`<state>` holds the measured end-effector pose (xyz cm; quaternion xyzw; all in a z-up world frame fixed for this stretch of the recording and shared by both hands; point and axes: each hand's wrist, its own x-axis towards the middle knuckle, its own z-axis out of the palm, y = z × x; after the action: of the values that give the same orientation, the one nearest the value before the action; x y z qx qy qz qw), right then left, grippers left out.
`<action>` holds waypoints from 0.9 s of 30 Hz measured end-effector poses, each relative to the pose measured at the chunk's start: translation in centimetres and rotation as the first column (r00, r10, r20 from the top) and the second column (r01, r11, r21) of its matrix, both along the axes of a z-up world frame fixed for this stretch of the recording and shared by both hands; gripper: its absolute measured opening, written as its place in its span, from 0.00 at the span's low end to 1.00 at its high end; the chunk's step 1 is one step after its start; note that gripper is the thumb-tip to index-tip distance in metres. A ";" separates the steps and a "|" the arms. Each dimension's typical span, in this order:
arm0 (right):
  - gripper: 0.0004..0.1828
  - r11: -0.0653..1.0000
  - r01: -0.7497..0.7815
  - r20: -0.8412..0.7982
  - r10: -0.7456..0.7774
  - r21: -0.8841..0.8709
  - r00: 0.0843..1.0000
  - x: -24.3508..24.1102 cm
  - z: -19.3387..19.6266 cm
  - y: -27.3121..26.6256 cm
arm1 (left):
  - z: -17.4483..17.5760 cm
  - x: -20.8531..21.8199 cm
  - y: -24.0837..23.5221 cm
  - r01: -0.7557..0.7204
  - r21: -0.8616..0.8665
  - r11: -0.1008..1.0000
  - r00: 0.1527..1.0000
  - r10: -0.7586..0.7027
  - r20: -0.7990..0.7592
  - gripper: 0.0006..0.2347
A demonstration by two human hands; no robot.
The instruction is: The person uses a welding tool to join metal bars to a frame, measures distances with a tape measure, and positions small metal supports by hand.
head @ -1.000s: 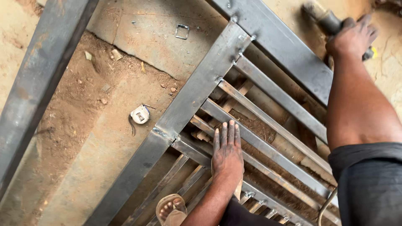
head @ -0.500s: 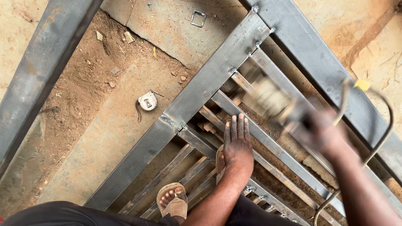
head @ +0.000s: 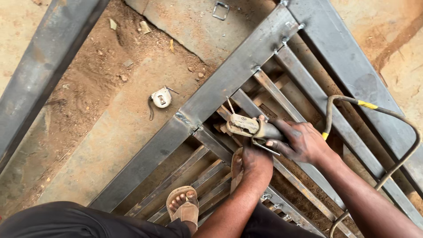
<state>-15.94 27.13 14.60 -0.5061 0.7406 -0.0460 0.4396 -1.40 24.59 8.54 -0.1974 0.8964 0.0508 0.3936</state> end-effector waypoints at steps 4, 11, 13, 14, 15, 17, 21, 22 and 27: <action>0.35 0.997 0.021 0.015 -0.020 -0.079 1.000 0.3 0.1 0.4 | 0.2 0.0 -0.4 -0.012 -0.019 1.000 0.999 0.012 -0.039 0.25; 0.36 0.998 0.037 -0.013 -0.037 0.043 0.999 0.5 0.1 0.5 | 0.2 0.2 -0.3 0.061 0.041 0.997 0.997 -0.063 0.053 0.23; 0.36 0.999 0.048 -0.010 -0.048 -0.020 0.999 0.6 0.3 0.6 | 0.6 0.2 -0.6 -0.052 0.230 0.972 0.998 0.040 0.057 0.20; 0.36 0.997 0.052 -0.010 -0.052 -0.052 0.999 0.5 0.4 0.6 | 0.9 0.1 -0.9 -0.108 0.320 0.941 0.994 0.092 0.065 0.19; 0.35 0.998 0.053 -0.011 -0.054 -0.029 0.998 0.5 0.4 0.5 | 1.2 0.0 -1.1 -0.104 0.278 0.955 0.995 0.101 0.025 0.19; 0.35 0.998 0.056 -0.011 -0.055 0.026 0.998 0.5 0.4 0.6 | 1.9 -0.2 -1.3 -0.100 0.198 0.975 0.992 0.112 -0.051 0.20; 0.35 0.999 0.047 -0.011 -0.048 -0.025 0.999 0.5 0.3 0.6 | 2.5 -0.6 -2.5 -0.022 0.361 0.932 0.990 -0.029 0.135 0.21; 0.36 0.999 0.043 -0.008 -0.043 -0.032 0.999 0.5 0.3 0.5 | 2.4 -0.6 -2.5 -0.021 0.333 0.943 0.994 -0.017 0.112 0.20; 0.34 0.995 0.059 -0.009 -0.058 0.081 0.998 0.5 0.3 0.4 | -0.1 0.5 0.3 -0.066 0.222 0.973 0.995 0.080 -0.053 0.24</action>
<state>-15.48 27.58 14.94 -0.4660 0.7579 -0.0269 0.4558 -0.95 24.86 8.43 -0.1840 0.8890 0.1701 0.3832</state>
